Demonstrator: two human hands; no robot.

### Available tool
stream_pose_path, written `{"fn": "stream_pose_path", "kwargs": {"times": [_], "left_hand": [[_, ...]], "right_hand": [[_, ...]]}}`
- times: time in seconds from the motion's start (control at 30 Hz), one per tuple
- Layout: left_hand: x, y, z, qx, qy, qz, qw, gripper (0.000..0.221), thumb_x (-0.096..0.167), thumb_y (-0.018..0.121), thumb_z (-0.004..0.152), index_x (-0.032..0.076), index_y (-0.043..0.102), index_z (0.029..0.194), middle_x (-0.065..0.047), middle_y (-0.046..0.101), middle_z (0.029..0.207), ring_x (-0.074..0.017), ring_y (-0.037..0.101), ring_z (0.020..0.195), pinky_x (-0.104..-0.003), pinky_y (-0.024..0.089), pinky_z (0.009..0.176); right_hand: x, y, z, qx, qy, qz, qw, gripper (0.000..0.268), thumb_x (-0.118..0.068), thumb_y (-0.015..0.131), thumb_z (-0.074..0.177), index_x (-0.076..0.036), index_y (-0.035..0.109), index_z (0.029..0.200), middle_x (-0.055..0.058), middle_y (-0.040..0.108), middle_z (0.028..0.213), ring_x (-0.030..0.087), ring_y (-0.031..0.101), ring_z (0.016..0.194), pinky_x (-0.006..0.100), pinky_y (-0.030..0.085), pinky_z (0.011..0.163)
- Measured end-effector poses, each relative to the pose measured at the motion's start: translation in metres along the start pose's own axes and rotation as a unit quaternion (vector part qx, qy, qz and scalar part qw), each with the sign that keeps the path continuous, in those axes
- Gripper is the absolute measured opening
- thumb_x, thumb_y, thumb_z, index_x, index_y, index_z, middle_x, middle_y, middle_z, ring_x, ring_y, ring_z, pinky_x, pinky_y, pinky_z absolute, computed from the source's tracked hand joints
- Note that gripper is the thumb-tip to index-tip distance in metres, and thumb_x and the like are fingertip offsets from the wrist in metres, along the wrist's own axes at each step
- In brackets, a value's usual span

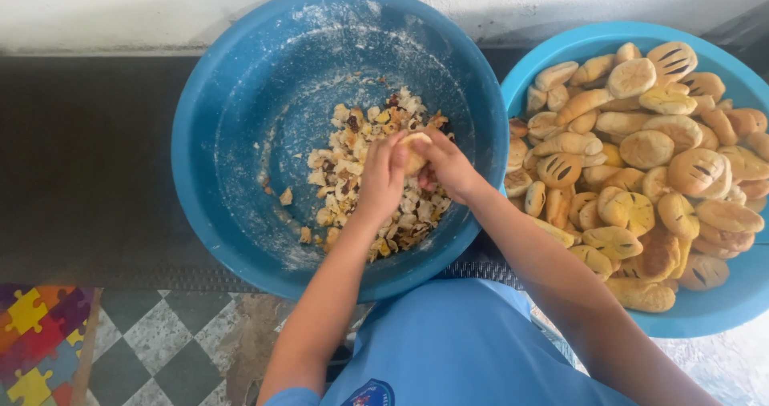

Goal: Sorting and breaking apart pieces of bread or pastries in large plastic bowls in a bakery setting.

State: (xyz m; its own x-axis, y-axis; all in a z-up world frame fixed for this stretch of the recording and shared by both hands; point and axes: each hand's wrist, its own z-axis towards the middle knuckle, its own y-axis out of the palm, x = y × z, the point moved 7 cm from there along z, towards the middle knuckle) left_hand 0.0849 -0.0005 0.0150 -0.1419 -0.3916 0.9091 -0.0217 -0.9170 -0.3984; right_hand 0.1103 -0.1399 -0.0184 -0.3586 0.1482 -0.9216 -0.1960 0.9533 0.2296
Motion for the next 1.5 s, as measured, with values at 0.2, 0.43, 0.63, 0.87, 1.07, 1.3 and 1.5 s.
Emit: {"fn": "stream_pose_path", "kwargs": {"times": [0.2,0.43,0.63,0.87,1.07,1.3,1.5], "left_hand": [[-0.019,0.035,-0.008,0.097,0.062,0.202,0.973,0.057,0.067,0.036,0.108,0.016,0.059,0.121,-0.007,0.058,0.099,-0.0356,0.072,0.089,-0.046,0.059,0.072],[-0.012,0.016,-0.01,-0.041,-0.193,-0.075,0.977,0.07,0.065,0.033,0.109,0.014,0.078,0.091,-0.017,0.079,0.098,-0.0389,0.073,0.112,-0.05,0.054,0.093],[-0.036,0.061,-0.015,-0.232,-0.332,-0.612,0.679,0.047,0.063,0.048,0.106,0.025,0.075,0.1,-0.006,0.045,0.043,-0.015,0.037,0.023,-0.019,0.019,0.025],[-0.019,0.005,0.0,0.04,-0.186,-0.149,0.97,0.064,0.072,0.039,0.106,0.014,0.067,0.103,-0.008,0.068,0.081,-0.0289,0.071,0.087,-0.037,0.052,0.076],[-0.043,0.016,-0.005,0.089,-0.151,-0.167,0.97,0.069,0.063,0.018,0.113,0.012,0.06,0.092,-0.012,0.065,0.089,-0.0334,0.064,0.095,-0.042,0.049,0.085],[-0.024,0.021,-0.004,0.077,-0.097,-0.097,0.988,0.059,0.062,0.037,0.113,0.012,0.069,0.112,-0.021,0.073,0.101,-0.0438,0.068,0.112,-0.052,0.053,0.093],[0.011,0.022,-0.014,0.151,0.219,-0.012,0.964,0.032,0.032,0.078,0.097,0.012,0.058,0.11,0.0,0.047,0.101,-0.0254,0.06,0.101,-0.032,0.052,0.086]], "right_hand": [[0.014,-0.025,0.01,0.102,-0.134,-0.282,0.945,0.044,-0.055,0.052,0.112,-0.02,0.076,0.12,0.018,0.075,0.097,0.039,0.073,0.1,0.05,0.058,0.089],[0.016,-0.011,-0.013,0.121,-0.262,-0.444,0.848,0.035,-0.049,0.056,0.111,-0.022,0.072,0.096,0.013,0.07,0.066,0.037,0.074,0.072,0.046,0.058,0.063],[-0.002,-0.007,-0.017,0.086,-0.246,-0.299,0.918,0.028,-0.028,0.046,0.11,-0.019,0.072,0.117,0.015,0.072,0.072,0.036,0.073,0.072,0.047,0.058,0.065],[-0.026,-0.004,-0.015,0.061,-0.266,-0.253,0.928,0.033,-0.022,0.036,0.113,-0.009,0.059,0.133,0.015,0.061,0.097,0.029,0.062,0.087,0.044,0.052,0.075],[0.031,0.009,-0.009,0.057,-0.202,-0.526,0.824,0.047,-0.066,0.045,0.107,-0.026,0.062,0.124,0.018,0.069,0.087,0.043,0.073,0.083,0.052,0.058,0.077],[-0.007,0.027,-0.041,0.124,0.093,0.073,0.985,0.048,-0.033,0.048,0.112,-0.003,0.062,0.077,0.016,0.051,0.042,0.025,0.038,0.028,0.032,0.029,0.031],[0.052,-0.028,0.006,0.127,0.072,0.231,0.962,0.033,-0.025,0.041,0.109,-0.009,0.06,0.086,0.009,0.046,0.045,0.018,0.036,0.024,0.027,0.028,0.025]]}}
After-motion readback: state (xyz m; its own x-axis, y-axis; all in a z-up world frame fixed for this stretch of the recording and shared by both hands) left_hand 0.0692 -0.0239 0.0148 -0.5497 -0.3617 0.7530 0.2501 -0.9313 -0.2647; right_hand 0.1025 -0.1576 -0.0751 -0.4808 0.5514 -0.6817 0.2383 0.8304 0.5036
